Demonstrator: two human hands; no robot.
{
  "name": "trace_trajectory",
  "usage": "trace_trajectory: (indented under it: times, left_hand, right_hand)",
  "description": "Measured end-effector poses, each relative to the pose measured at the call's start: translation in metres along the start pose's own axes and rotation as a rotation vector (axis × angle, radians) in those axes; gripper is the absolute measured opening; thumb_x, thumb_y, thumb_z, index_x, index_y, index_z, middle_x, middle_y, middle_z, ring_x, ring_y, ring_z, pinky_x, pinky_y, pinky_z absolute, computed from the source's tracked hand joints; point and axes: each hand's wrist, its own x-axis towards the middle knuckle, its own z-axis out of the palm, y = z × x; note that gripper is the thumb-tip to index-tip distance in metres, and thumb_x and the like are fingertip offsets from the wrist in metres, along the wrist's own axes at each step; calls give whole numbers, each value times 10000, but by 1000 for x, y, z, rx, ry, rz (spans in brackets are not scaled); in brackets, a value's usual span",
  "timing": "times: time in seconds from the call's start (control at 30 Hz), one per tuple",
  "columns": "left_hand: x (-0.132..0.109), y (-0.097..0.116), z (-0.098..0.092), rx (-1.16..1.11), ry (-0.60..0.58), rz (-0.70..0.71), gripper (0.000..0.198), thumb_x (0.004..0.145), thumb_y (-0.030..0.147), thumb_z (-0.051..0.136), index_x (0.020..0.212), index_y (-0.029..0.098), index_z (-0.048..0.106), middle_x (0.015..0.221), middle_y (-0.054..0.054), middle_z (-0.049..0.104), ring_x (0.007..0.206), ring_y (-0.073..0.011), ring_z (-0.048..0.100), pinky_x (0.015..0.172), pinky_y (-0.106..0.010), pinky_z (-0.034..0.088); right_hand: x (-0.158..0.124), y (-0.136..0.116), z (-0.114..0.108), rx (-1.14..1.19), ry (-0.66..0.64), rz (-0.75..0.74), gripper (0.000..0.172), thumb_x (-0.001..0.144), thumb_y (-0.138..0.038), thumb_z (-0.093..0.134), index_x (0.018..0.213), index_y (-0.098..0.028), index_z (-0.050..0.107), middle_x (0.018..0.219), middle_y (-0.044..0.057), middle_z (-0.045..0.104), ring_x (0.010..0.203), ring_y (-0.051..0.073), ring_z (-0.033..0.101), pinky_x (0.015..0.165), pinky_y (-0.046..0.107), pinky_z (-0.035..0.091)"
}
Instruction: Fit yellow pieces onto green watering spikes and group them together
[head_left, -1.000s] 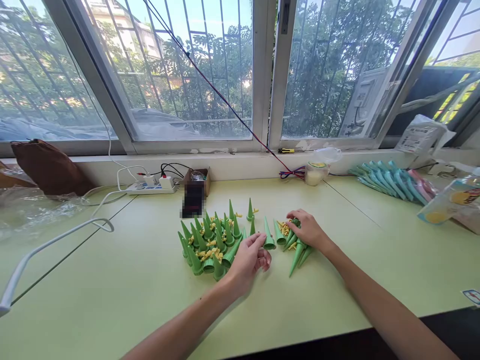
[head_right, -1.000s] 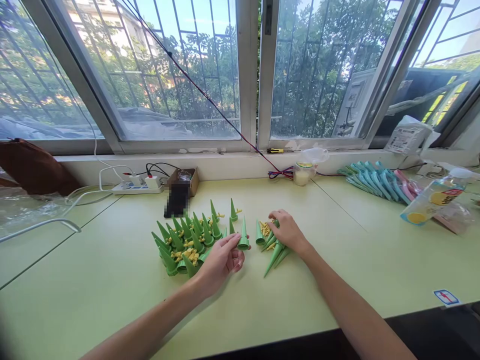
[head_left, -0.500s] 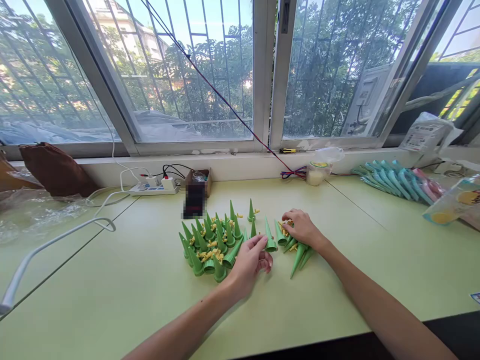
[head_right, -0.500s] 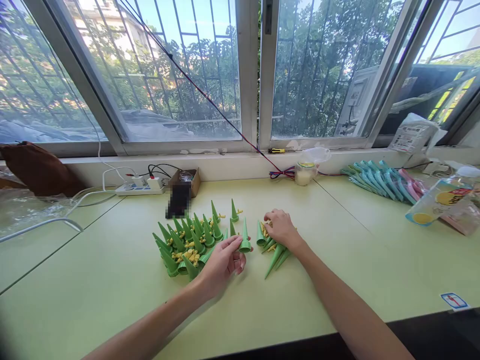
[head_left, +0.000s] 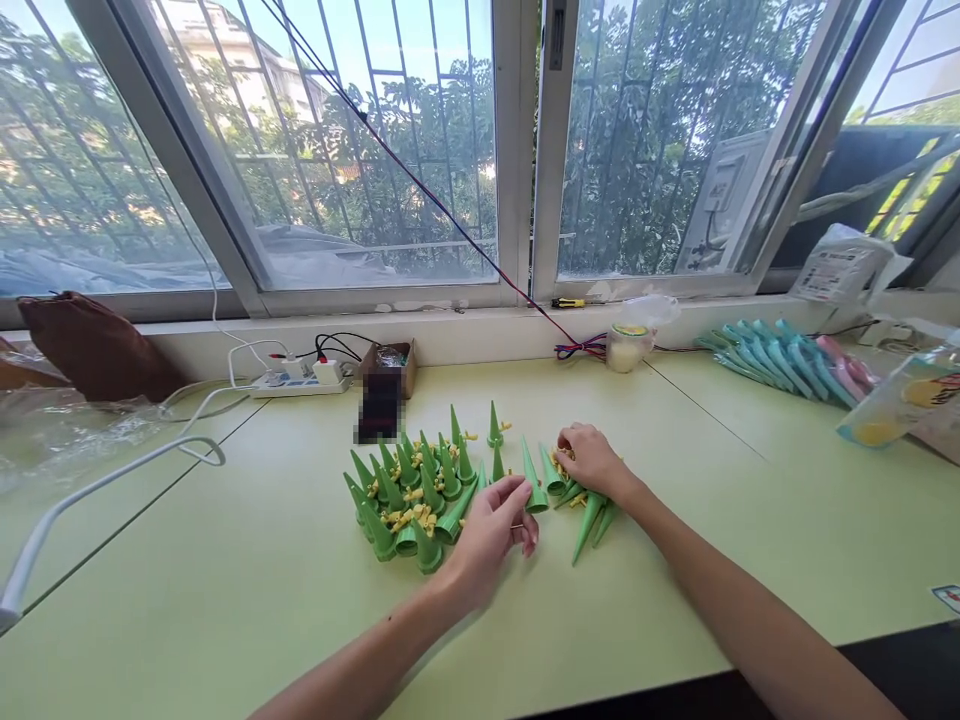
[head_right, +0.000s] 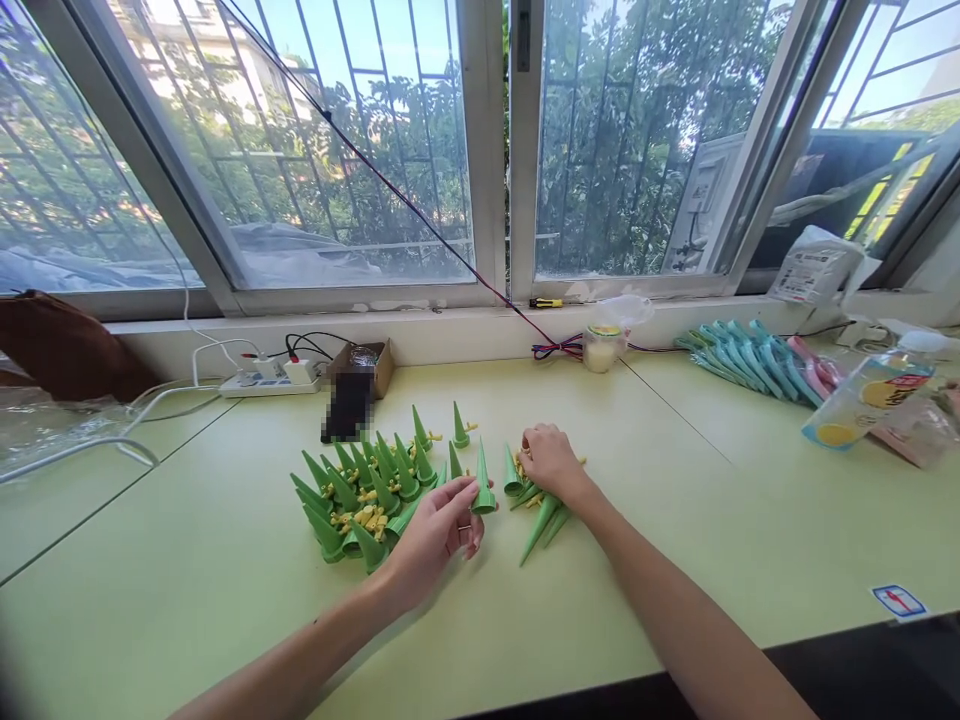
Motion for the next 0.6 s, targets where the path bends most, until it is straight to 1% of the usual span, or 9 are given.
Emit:
trace_trajectory:
  times: [0.13,0.33,0.43,0.53,0.6]
  left_hand:
    - [0,-1,0,37,-9,40,478,749,579,778,860,178,543,529,60,501,458,-80,468,450,-201,390]
    - [1,-1,1,88,0,128,455,783,554,764,921,153,600,668,47,530,465,-74,506,448,-215,411]
    - [1,-2,1,124,12,165,445,797,555,753,921,153,608,729,38,537,472,-75,527,444,-219,416]
    - [1,-5,2,161,31,189,433,814,549,738,941,158,602,751,30,550,482,-85,543,452,-225,431]
    - [1,-7,3,189,53,204,423,828,540,726,960,162,590,755,25,559,488,-97,556,457,-232,444]
  right_hand:
    - [-2,-6,0,-105,0,-21,211,982,-228,518,1022,-120,695,1101,153,682,1056,284,604,891,357,406]
    - [1,-8,4,-113,15,-36,229,1022,-237,461,1022,-124,660,1110,185,673,1069,312,595,902,403,413]
    - [5,-6,4,-43,75,-79,198,1027,-238,456,987,-153,631,1082,168,664,1038,301,581,887,398,428]
    - [3,-5,1,100,172,-189,164,1022,-231,456,937,-180,587,1037,143,645,989,280,562,885,393,451]
    - [-3,-6,-3,235,237,-275,162,1026,-238,438,918,-193,550,999,127,634,959,269,561,885,397,470]
